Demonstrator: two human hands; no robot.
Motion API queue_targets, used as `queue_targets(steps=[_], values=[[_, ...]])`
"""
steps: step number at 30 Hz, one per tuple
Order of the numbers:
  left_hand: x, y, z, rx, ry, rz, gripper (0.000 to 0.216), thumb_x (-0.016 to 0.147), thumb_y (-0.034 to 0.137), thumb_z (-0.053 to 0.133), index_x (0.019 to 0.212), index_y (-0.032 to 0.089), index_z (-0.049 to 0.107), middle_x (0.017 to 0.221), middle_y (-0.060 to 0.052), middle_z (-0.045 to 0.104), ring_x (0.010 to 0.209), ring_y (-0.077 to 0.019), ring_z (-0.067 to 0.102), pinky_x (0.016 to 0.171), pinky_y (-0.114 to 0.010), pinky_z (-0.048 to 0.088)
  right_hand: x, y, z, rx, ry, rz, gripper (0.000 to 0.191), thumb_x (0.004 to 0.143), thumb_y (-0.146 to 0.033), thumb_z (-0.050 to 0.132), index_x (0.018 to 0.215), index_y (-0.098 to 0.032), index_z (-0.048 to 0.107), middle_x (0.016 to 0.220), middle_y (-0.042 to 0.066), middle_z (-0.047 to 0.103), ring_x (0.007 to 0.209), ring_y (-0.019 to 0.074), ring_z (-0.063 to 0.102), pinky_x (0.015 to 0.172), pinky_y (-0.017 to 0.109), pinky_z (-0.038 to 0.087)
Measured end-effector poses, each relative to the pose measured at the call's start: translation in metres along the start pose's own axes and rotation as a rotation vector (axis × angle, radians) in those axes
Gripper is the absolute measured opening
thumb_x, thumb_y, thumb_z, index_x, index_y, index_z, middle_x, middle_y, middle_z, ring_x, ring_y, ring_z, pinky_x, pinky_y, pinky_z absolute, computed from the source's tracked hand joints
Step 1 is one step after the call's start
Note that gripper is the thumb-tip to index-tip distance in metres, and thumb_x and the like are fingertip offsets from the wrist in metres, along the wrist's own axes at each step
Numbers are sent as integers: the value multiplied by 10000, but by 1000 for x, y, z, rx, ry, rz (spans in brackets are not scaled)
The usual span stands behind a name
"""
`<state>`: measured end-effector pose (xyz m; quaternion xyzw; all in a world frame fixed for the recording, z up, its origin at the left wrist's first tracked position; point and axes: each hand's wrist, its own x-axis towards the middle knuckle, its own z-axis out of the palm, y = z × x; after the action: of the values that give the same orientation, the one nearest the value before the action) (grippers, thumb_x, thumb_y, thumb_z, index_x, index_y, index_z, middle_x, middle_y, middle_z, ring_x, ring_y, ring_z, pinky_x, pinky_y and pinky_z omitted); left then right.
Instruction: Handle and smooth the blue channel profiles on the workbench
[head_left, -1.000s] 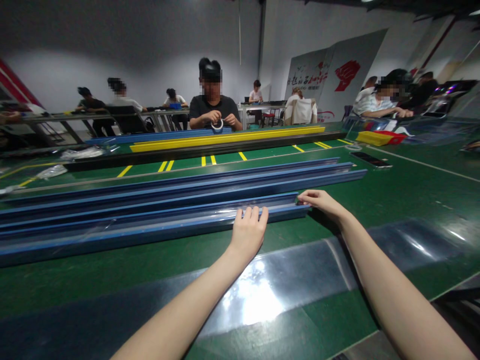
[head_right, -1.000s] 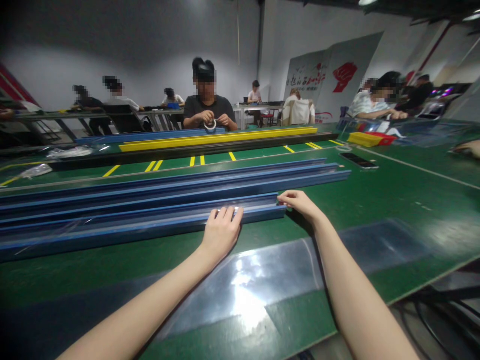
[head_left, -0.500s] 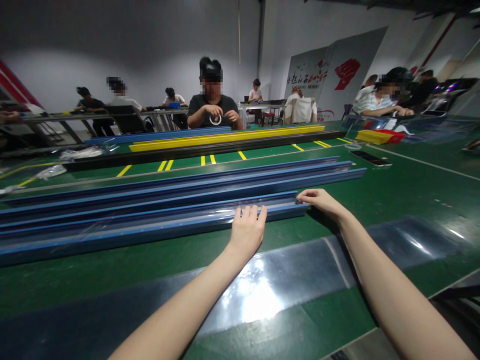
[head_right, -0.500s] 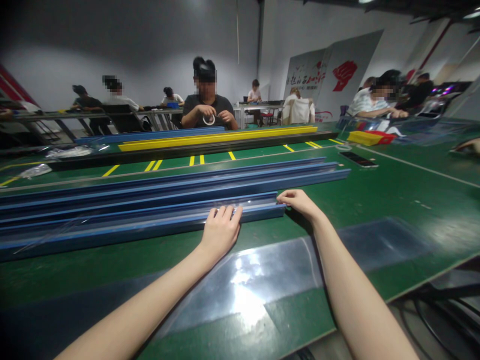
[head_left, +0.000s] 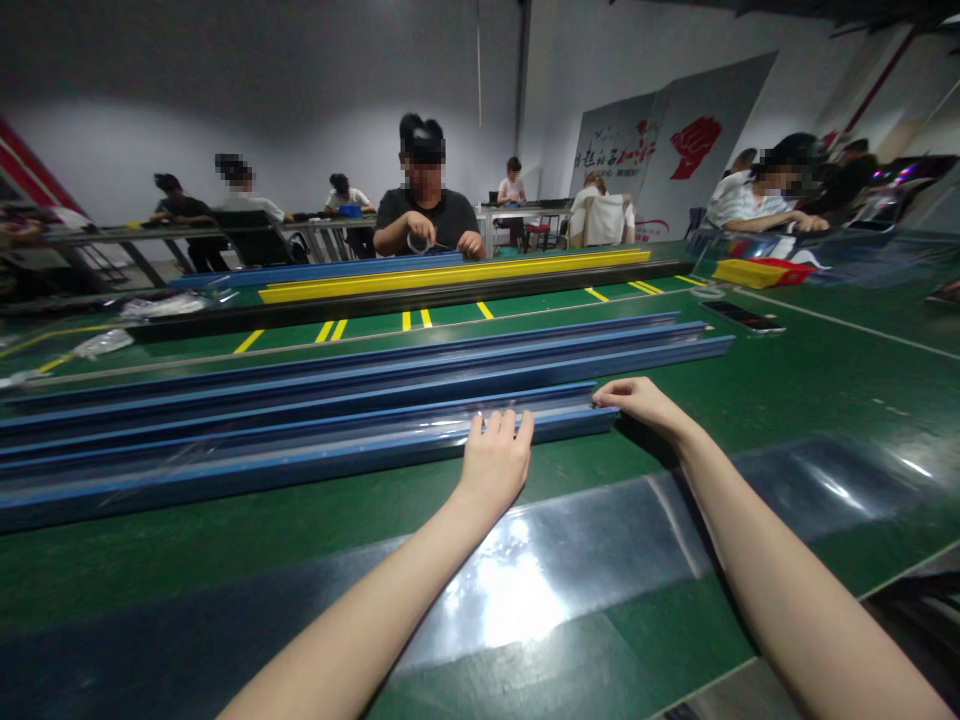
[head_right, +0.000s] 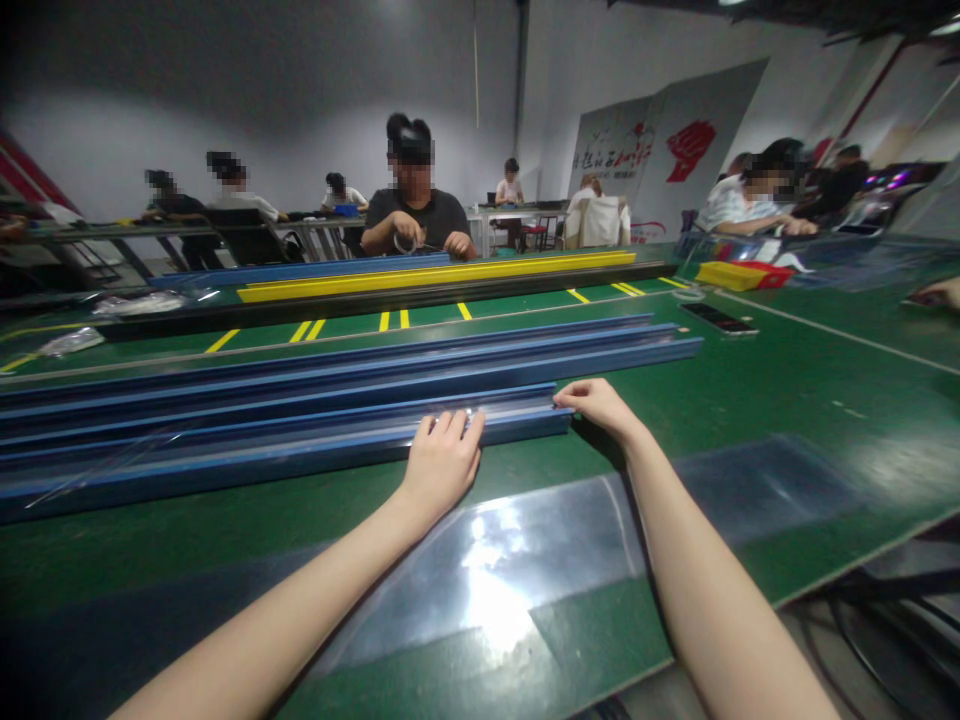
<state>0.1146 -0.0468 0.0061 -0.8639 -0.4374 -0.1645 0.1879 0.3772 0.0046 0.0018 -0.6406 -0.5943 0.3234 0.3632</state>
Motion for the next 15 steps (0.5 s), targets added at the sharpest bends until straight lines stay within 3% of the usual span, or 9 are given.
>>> queue_targets(steps=[15], values=[[1, -1, 0, -8, 3, 2, 372, 819, 202, 418, 1180, 135, 477, 1009, -104, 572, 894, -230, 501, 795, -379, 361, -2, -6, 0, -7, -23, 21, 340, 507, -493, 683, 594, -167, 650, 685, 61, 660, 702, 177, 577, 687, 269, 411]])
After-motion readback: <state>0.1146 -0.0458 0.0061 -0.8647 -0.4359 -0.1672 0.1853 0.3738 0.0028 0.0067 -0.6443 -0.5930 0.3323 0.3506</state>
